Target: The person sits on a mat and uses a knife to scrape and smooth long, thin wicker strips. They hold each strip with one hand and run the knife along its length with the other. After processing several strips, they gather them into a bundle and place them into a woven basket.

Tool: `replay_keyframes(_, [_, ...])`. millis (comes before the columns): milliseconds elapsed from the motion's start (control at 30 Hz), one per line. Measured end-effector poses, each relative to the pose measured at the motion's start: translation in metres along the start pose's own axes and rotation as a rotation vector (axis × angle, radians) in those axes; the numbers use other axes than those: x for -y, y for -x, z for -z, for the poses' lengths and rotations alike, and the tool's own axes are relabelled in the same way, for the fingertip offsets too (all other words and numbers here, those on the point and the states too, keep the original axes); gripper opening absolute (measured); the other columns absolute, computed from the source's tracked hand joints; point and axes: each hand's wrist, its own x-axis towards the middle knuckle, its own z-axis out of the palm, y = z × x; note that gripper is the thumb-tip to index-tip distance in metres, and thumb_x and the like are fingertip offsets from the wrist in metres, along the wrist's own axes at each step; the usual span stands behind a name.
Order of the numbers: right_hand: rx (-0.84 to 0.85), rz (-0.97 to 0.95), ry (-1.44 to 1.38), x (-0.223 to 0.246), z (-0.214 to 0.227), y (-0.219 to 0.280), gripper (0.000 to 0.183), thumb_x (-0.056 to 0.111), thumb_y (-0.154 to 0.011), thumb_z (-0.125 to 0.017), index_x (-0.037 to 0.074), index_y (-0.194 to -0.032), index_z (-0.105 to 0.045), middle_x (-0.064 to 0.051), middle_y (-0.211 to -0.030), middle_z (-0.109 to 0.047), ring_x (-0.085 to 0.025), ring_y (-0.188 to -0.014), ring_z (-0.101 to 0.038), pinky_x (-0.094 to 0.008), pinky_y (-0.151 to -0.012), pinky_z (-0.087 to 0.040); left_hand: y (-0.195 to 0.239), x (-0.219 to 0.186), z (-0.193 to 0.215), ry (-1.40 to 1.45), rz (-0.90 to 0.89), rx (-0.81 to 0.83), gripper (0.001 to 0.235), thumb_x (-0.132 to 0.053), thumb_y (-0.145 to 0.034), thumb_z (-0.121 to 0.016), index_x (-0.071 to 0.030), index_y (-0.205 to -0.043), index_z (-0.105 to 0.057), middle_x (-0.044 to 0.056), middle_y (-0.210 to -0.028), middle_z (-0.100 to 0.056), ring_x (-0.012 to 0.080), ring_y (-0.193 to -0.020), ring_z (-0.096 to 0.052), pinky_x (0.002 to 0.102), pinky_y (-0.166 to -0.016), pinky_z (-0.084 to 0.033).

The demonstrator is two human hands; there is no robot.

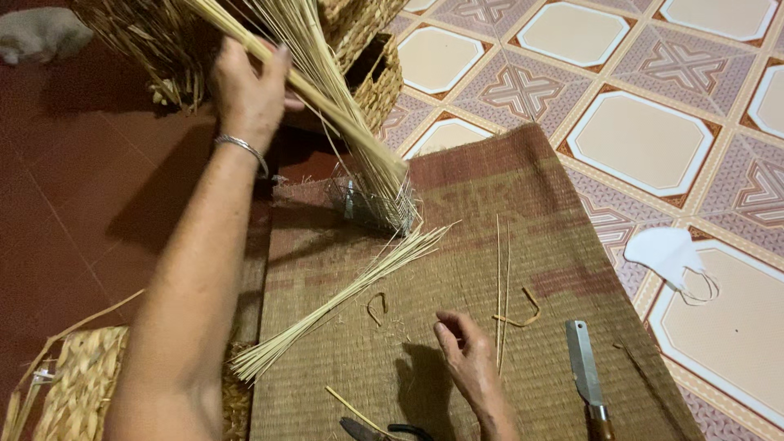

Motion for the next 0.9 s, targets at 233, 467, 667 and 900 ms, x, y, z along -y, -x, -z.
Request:
replay_keyframes(233, [0.048, -0.098, 0.046, -0.001, 0.000, -0.003, 0.031, 0.024, -0.092, -0.068, 0.010, -0.119, -0.072, -0.013, -0.105, -0.080, -0.021, -0.088, -0.079, -0.037, -0.075, -0.066, -0.002, 0.025, 0.004, 0.040, 0.156, -0.027, 0.010, -0.006, -0.101, -0.061, -0.001, -0.101, -0.052, 0.016, -0.100, -0.068, 0.0237, -0.090, -0.081, 0.027, -0.061, -0.063])
replay_keyframes(467, [0.026, -0.006, -0.029, -0.015, -0.005, -0.007, 0.033, 0.024, -0.093, -0.068, 0.008, -0.122, -0.071, -0.015, -0.105, -0.080, -0.024, -0.091, -0.079, -0.038, -0.077, -0.066, 0.038, 0.022, 0.031, 0.188, 0.003, 0.151, 0.013, -0.002, -0.104, -0.059, -0.001, -0.108, -0.046, 0.018, -0.105, -0.062, 0.0247, -0.097, -0.076, 0.032, -0.070, -0.063])
replay_keyframes(667, [-0.108, 0.207, -0.045, 0.055, 0.012, -0.023, 0.052, 0.021, -0.095, -0.065, 0.004, -0.143, -0.052, -0.018, -0.135, -0.064, -0.024, -0.097, -0.075, -0.033, -0.075, -0.069, 0.060, -0.047, 0.038, -0.021, -0.115, 0.238, 0.010, -0.009, -0.105, -0.061, -0.003, -0.106, -0.054, 0.012, -0.099, -0.067, 0.0175, -0.091, -0.077, 0.030, -0.069, -0.063])
replay_keyframes(900, [0.001, 0.561, 0.432, 0.180, 0.009, -0.074, 0.087, 0.024, -0.082, -0.078, -0.001, -0.152, -0.032, -0.029, -0.138, -0.050, -0.029, -0.082, -0.069, -0.047, -0.081, -0.058, 0.092, -0.111, 0.036, -0.072, -0.126, 0.369, 0.011, -0.020, -0.100, -0.066, -0.010, -0.098, -0.061, 0.005, -0.089, -0.071, 0.0133, -0.075, -0.073, 0.030, -0.063, -0.064])
